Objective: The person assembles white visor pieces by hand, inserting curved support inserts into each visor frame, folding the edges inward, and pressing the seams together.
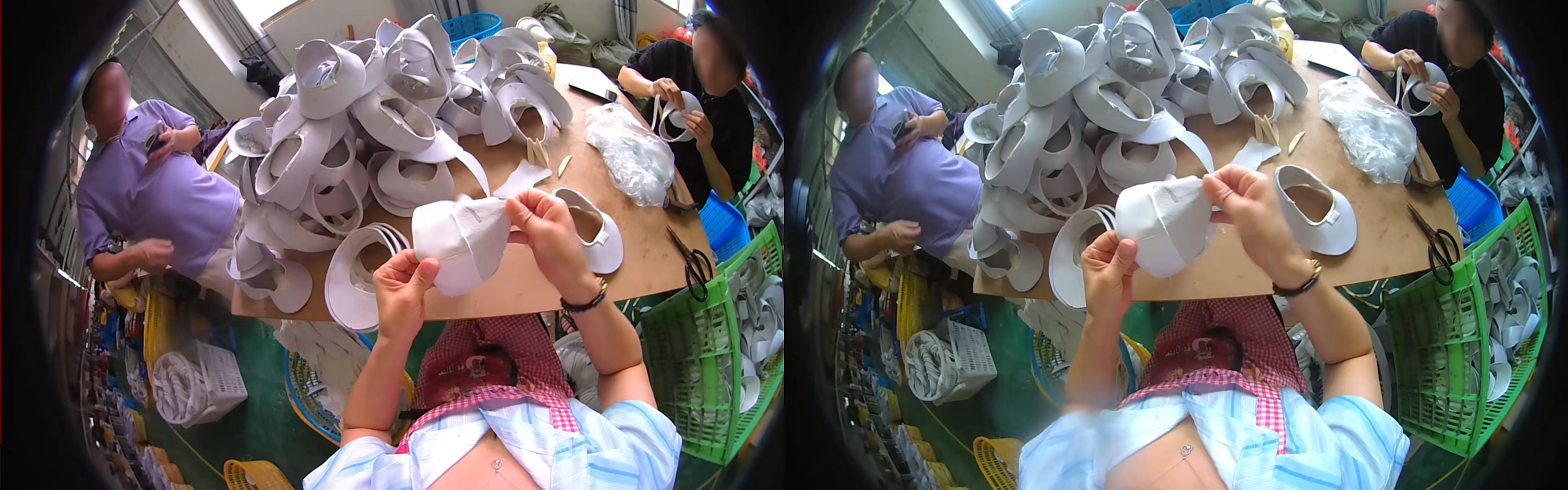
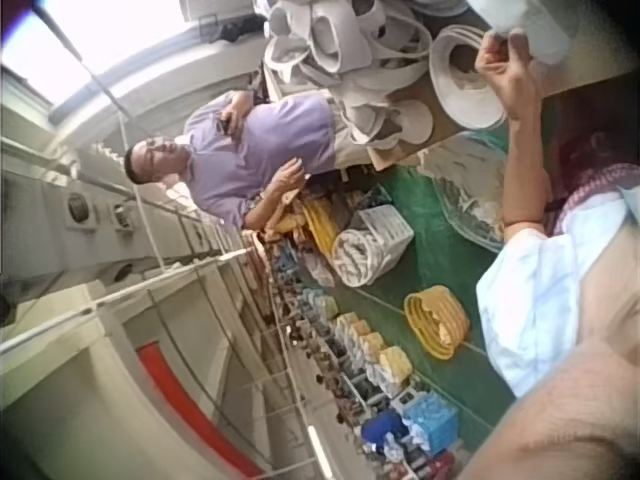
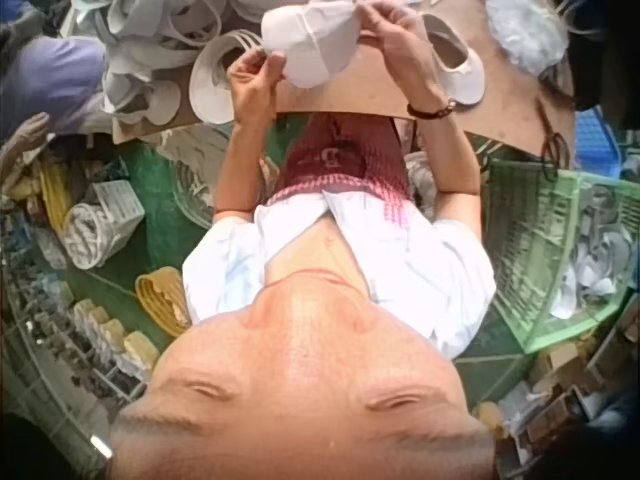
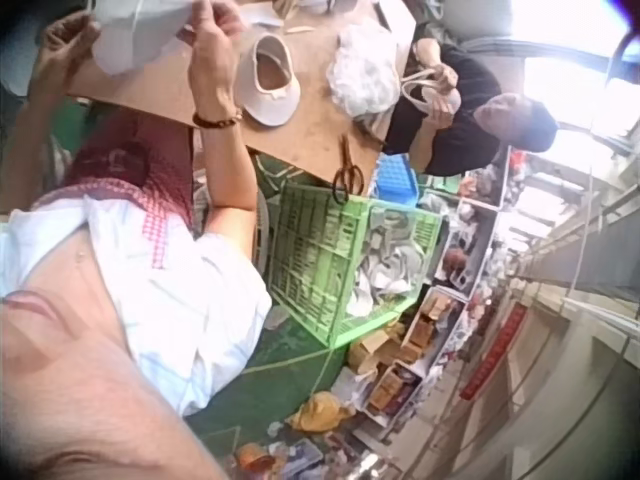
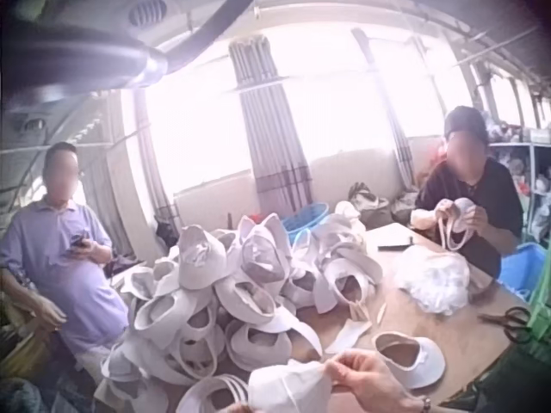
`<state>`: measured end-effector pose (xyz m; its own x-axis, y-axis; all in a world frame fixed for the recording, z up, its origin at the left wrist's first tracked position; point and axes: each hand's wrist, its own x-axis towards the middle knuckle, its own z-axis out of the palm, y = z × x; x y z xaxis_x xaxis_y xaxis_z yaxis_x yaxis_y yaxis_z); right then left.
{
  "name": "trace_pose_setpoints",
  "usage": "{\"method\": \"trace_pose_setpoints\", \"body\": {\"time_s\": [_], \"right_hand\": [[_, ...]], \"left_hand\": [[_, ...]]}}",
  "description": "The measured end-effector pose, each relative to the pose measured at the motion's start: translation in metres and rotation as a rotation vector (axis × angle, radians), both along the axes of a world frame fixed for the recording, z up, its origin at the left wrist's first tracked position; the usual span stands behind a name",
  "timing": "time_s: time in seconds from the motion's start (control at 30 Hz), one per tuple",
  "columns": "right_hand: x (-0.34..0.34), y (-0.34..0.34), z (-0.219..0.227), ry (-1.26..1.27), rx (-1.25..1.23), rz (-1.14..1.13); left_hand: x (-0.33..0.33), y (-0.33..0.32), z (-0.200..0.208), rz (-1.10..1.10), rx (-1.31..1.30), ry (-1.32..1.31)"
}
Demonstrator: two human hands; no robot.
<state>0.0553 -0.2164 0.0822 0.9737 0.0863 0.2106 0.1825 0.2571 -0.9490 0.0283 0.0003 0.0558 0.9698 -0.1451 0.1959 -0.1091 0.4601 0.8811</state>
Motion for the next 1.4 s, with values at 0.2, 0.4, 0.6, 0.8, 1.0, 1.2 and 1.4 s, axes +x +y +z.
{"method": "trace_pose_setpoints", "body": {"time_s": [0.2,0.4,0.6,0.8,1.0,1.2,1.4], "right_hand": [[0.001,-0.003,-0.009,0.557,0.678,0.602],[-0.005,0.009,-0.017,0.2,0.502,0.236],[0.001,0.001,-0.037,0.244,0.606,0.306],[-0.002,-0.011,-0.011,-0.126,0.128,0.471],[0.009,0.003,-0.018,0.174,-0.091,0.506],[0.01,0.02,-0.018,0.26,0.124,0.413],[-0.006,0.015,-0.023,0.148,0.015,0.441]], "left_hand": [[0.002,-0.01,0.008,-0.053,-0.048,-0.016],[-0.001,-0.026,0.009,0.015,0.091,-0.039],[-0.005,-0.012,-0.009,-0.136,0.101,-0.036],[-0.007,0.013,-0.032,-0.466,0.138,0.016],[-0.017,-0.015,-0.04,-0.22,-0.192,0.186],[-0.024,-0.01,-0.039,-0.172,-0.137,0.144],[-0.039,-0.009,-0.04,-0.275,-0.446,0.429]]}}
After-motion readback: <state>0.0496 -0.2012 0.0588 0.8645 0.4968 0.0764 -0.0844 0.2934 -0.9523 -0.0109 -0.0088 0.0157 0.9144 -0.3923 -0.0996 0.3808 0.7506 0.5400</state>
